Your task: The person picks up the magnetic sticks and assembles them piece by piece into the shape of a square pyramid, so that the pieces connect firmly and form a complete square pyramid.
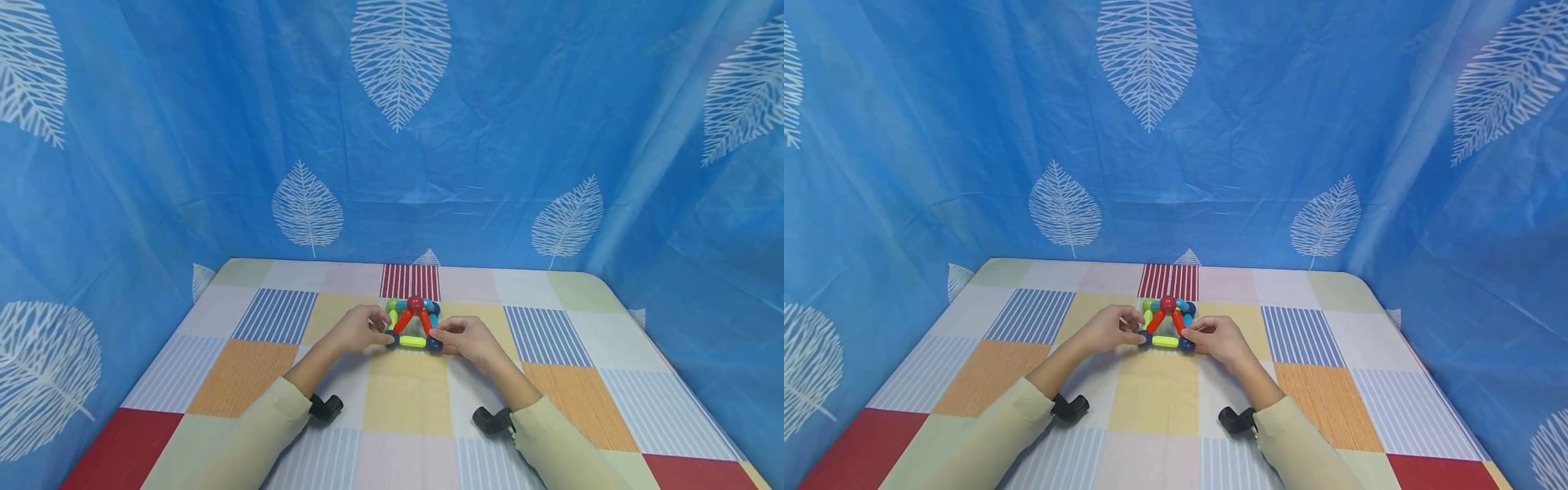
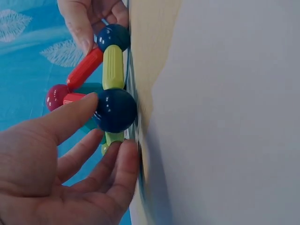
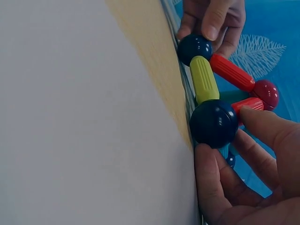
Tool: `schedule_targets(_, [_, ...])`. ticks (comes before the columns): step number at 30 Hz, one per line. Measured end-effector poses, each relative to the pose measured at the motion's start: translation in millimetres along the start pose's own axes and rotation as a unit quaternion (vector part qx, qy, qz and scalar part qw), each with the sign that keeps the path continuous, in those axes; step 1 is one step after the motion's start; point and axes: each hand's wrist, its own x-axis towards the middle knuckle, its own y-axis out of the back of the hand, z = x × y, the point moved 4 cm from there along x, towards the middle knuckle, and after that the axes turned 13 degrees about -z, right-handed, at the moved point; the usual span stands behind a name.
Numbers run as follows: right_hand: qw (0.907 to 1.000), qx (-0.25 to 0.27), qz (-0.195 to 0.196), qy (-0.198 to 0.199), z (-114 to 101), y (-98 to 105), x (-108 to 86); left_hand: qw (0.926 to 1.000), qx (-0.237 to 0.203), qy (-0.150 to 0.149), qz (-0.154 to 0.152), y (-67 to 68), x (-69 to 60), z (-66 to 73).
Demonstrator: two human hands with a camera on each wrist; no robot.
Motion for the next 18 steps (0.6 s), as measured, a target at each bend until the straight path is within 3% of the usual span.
schedule_targets(4, [1.0, -0.007, 0.003, 0.004, -0.4, 0.1, -0.5, 0.9996, -0.006, -0.004, -0.026, -4.4, -0.6, -0.4])
schedule_targets(18, [0.9957, -0.073, -0.047, 0.029, -5.6, 2.9, 2.3, 0.9987, -0.023, -0.006, -0.044, -10.1, 3.8, -1.2])
